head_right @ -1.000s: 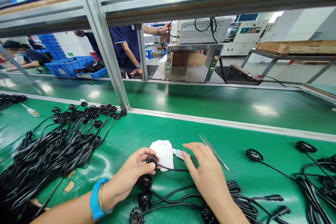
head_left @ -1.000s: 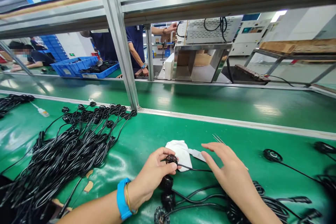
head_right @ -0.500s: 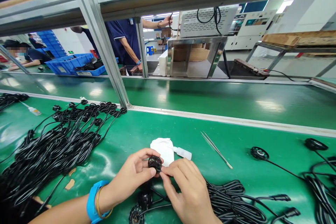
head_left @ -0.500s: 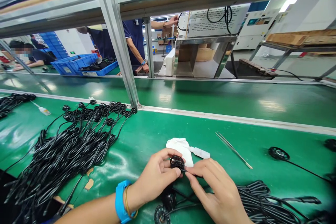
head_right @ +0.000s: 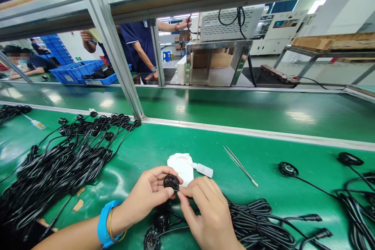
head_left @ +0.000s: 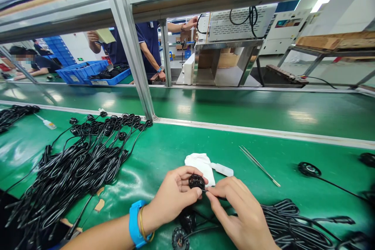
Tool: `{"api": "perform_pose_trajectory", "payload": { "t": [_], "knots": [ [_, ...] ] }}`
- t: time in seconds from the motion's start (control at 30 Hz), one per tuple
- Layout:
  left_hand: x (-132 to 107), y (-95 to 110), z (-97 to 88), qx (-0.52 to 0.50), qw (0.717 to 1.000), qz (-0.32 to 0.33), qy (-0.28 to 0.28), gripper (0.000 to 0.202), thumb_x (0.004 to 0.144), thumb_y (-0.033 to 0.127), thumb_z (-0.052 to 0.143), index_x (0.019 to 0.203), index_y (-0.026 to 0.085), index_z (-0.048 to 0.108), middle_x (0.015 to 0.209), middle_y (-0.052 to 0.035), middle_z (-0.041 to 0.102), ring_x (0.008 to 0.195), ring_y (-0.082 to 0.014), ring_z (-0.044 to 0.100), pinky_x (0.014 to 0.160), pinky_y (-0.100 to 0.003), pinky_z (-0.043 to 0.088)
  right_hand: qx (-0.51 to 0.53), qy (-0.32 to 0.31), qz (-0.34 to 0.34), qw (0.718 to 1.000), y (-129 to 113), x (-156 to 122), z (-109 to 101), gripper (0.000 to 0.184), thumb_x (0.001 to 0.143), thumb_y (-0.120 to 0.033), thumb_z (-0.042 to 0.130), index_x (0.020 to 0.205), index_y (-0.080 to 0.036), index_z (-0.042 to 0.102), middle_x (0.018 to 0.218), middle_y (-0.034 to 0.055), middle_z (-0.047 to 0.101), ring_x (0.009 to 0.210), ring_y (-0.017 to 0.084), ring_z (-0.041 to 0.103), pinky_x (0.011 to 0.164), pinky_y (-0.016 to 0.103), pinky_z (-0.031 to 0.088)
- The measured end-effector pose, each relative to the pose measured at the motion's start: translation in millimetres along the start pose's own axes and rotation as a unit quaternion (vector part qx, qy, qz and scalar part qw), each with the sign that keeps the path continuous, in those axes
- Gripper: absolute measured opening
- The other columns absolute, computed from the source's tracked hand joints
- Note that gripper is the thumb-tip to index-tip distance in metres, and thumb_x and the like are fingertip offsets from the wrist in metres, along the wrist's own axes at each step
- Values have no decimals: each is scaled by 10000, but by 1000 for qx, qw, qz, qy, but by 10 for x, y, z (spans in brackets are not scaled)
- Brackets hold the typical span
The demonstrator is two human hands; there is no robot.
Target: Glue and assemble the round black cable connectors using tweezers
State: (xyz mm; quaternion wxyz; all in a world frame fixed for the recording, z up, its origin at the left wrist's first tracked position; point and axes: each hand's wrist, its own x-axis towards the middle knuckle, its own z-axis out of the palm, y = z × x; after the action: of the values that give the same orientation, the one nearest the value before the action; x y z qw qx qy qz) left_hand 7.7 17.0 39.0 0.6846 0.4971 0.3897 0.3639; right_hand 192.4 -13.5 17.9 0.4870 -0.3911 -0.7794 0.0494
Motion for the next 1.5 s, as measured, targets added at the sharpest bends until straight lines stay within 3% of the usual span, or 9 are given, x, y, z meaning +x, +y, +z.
{"api": "perform_pose_trajectory", "payload": {
  "t": [0.17, 0.33, 0.63, 0.83, 1.0, 1.13, 1.27, 1.37, 1.5],
  "knots": [
    [-40, 27, 51, 54, 998, 31, 6, 280, 736, 52, 607, 1001, 133, 645, 1007, -92, 735, 885, -168, 667, 760, -243, 515, 17, 0, -3, 1000, -28, -5, 29, 108, 929, -67, 606, 927, -171, 577, 787, 28, 585, 722, 176, 553, 660, 325, 406],
    [-120, 47, 102, 133, 986, 82, 56, 298, 720, 37, 589, 985, 156, 659, 970, -49, 737, 905, -177, 681, 834, -259, 529, 26, 10, -11, 1000, -42, -27, 29, 123, 922, -58, 626, 961, -167, 583, 787, 22, 591, 729, 173, 557, 666, 326, 405],
    [-225, -106, 111, 307, 920, 206, 128, 435, 728, 39, 621, 1085, 273, 701, 1056, 35, 757, 957, -156, 702, 921, -235, 511, 27, 21, 14, 999, -62, -4, 1, 103, 925, -112, 631, 922, -192, 566, 785, 1, 585, 723, 163, 566, 662, 311, 414],
    [-171, -102, 93, 252, 949, 152, 113, 373, 801, 187, 712, 1158, 292, 681, 1136, 4, 748, 1056, -188, 685, 998, -295, 499, 65, 13, 81, 994, -71, -17, 32, 121, 955, -178, 600, 864, -218, 532, 775, -15, 568, 711, 156, 571, 652, 286, 441],
    [-141, -37, 125, 87, 987, 114, 65, 343, 800, 176, 715, 1125, 209, 607, 1060, -53, 756, 996, -188, 696, 910, -271, 526, 89, -35, 83, 992, -93, 77, -31, 119, 975, -212, 554, 858, -230, 552, 805, -14, 604, 762, 158, 600, 698, 275, 478],
    [-97, -16, 104, 84, 990, 86, 71, 302, 801, 151, 678, 1094, 173, 606, 1033, -76, 739, 938, -179, 680, 829, -252, 515, -70, -58, 111, 990, 311, 68, -327, 175, 993, -352, 508, 933, -245, 632, 923, 31, 661, 872, 221, 633, 768, 344, 501],
    [-30, -37, 51, 116, 991, 34, 66, 389, 765, 149, 672, 1152, 137, 635, 992, -92, 728, 789, -152, 641, 687, -239, 485, -360, -140, 224, 895, 1026, -127, -689, 423, 920, -438, 400, 1052, -155, 687, 989, 150, 677, 860, 375, 633, 708, 497, 492],
    [8, -46, 33, 112, 993, 5, 48, 408, 744, 145, 668, 1151, 116, 650, 930, -91, 732, 730, -137, 607, 656, -236, 466, -363, -159, 276, 876, 1397, -250, -816, 406, 853, -373, 444, 1048, -120, 695, 899, 155, 690, 778, 355, 656, 659, 454, 496],
    [20, -47, 35, 122, 992, 1, 43, 417, 727, 139, 663, 1143, 103, 658, 889, -82, 725, 685, -122, 572, 629, -230, 449, -324, -114, 297, 891, 1465, -210, -819, 298, 755, -283, 457, 829, -169, 722, 788, 110, 708, 580, 265, 649, 527, 366, 475]
  ]
}}
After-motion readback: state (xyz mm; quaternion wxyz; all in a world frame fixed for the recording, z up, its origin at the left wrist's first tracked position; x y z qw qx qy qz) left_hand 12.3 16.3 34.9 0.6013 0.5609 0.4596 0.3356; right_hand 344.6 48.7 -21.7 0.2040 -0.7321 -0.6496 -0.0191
